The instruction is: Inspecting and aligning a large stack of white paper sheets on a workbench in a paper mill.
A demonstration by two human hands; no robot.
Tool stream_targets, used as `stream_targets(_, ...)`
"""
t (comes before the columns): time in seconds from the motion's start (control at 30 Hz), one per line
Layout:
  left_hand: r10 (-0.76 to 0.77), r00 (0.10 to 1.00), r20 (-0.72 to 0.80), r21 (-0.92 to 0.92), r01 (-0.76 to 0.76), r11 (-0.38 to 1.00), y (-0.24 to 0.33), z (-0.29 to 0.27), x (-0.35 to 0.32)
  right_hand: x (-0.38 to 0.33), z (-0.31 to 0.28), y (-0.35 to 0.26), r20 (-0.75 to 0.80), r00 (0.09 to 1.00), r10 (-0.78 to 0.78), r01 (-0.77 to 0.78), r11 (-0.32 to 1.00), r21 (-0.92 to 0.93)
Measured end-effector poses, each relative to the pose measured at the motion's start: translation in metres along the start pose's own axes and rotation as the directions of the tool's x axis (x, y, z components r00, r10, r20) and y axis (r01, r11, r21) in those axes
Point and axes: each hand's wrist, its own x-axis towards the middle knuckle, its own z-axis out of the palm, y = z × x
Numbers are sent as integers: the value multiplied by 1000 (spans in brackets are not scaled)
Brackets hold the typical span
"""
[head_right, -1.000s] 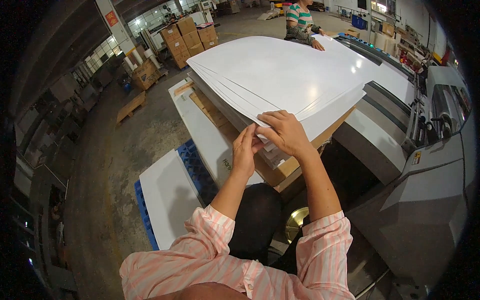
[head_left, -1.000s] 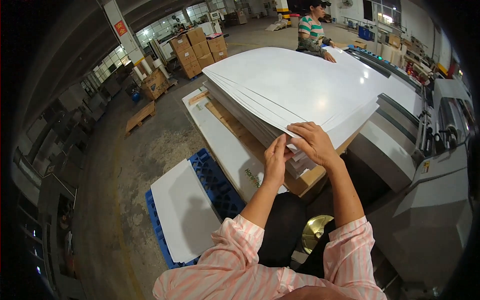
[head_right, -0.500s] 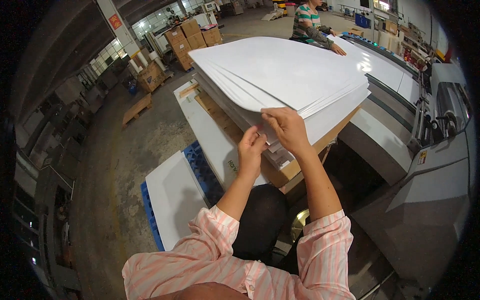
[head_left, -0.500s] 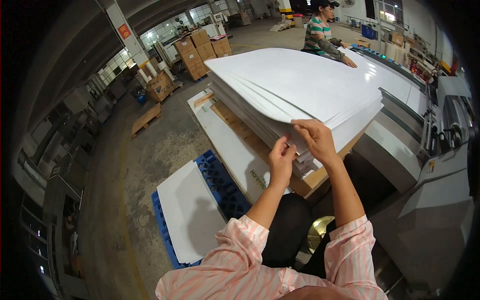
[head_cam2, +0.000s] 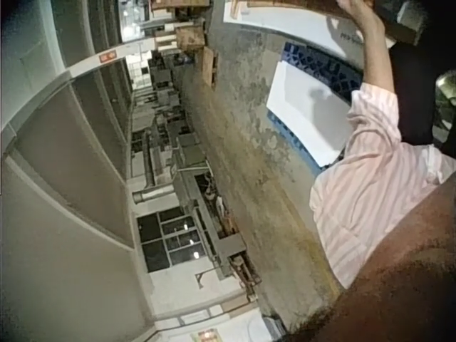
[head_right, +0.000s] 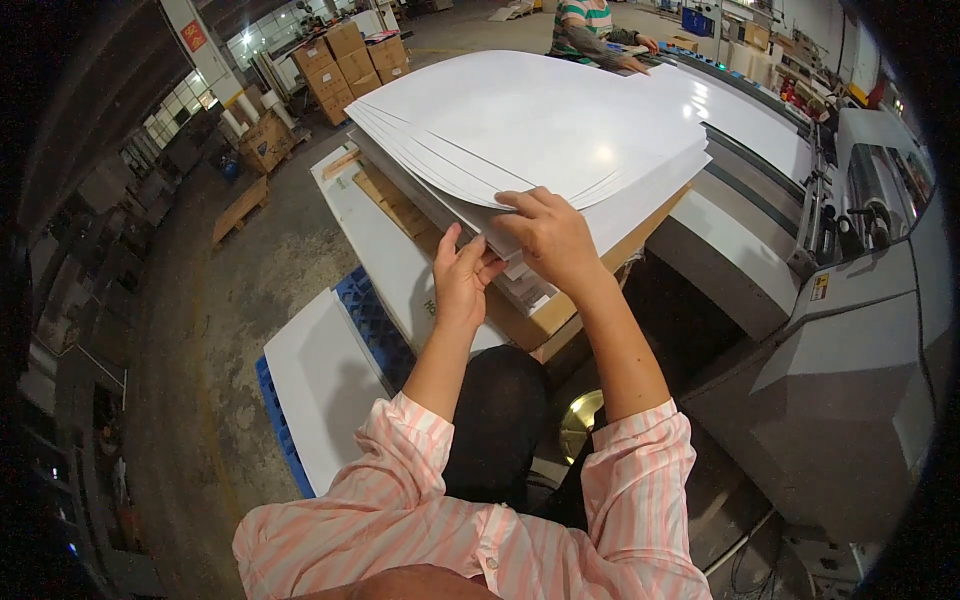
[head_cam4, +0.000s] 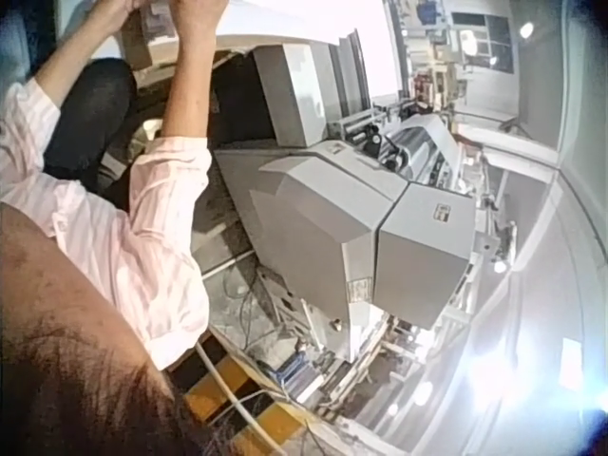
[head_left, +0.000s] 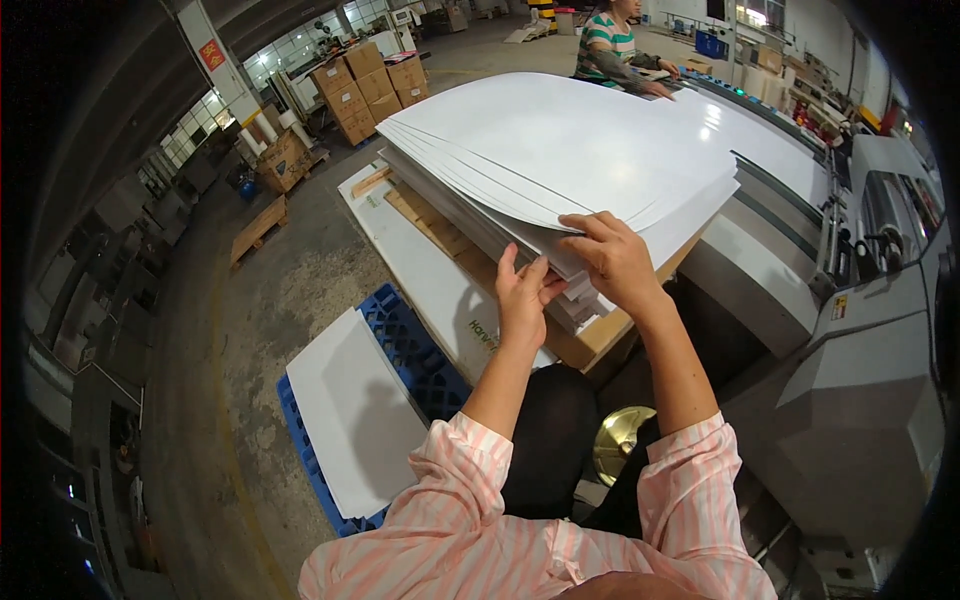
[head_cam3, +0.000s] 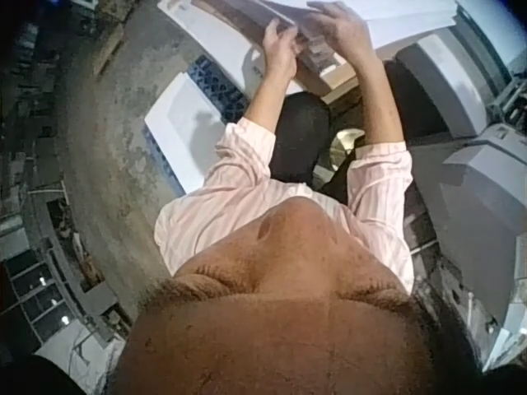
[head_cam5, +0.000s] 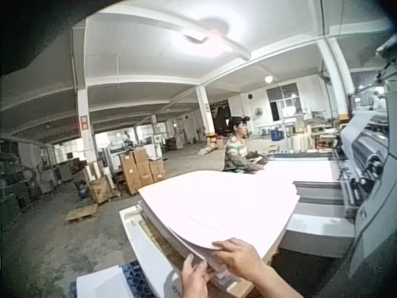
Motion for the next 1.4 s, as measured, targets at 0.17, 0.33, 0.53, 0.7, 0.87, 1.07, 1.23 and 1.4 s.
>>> stream_targets(0.17, 15, 999, -35, 109, -11, 994, 1, -1, 3, -2, -7, -3, 87, 996, 29, -32, 999, 32)
stream_targets(0.33, -10, 1000, 22, 28, 10, 1000, 2, 0, 4, -3, -4, -4, 21, 999, 35, -35, 999, -9)
stream_targets(0.53, 13, 999, 32, 7, -13, 1000, -3, 0, 3, 2, 13, 7, -123, 992, 2, -5, 1000, -23)
stream_targets(0.7, 92, 988, -122, 132, -75, 988, -1, 5, 4, 6, 21, 8, -88, 993, 76, -63, 988, 142)
stream_targets(0.87, 106, 992, -63, 322, -80, 943, -5, 14, 7, 5, 24, 16, 135, 734, 665, -566, 489, 664)
stream_targets(1.07, 48, 998, 49, 408, -63, 911, -4, 4, -2, 11, 23, 11, 25, 637, 771, -386, 291, 875)
stream_targets(1.23, 105, 994, 29, 431, -107, 896, -8, 11, -4, 2, 18, 12, 196, 900, 389, -435, 787, 438)
stream_targets(1.4, 138, 988, 77, 257, -153, 954, -5, 8, -4, 3, 14, 4, 129, 979, 156, -187, 941, 282)
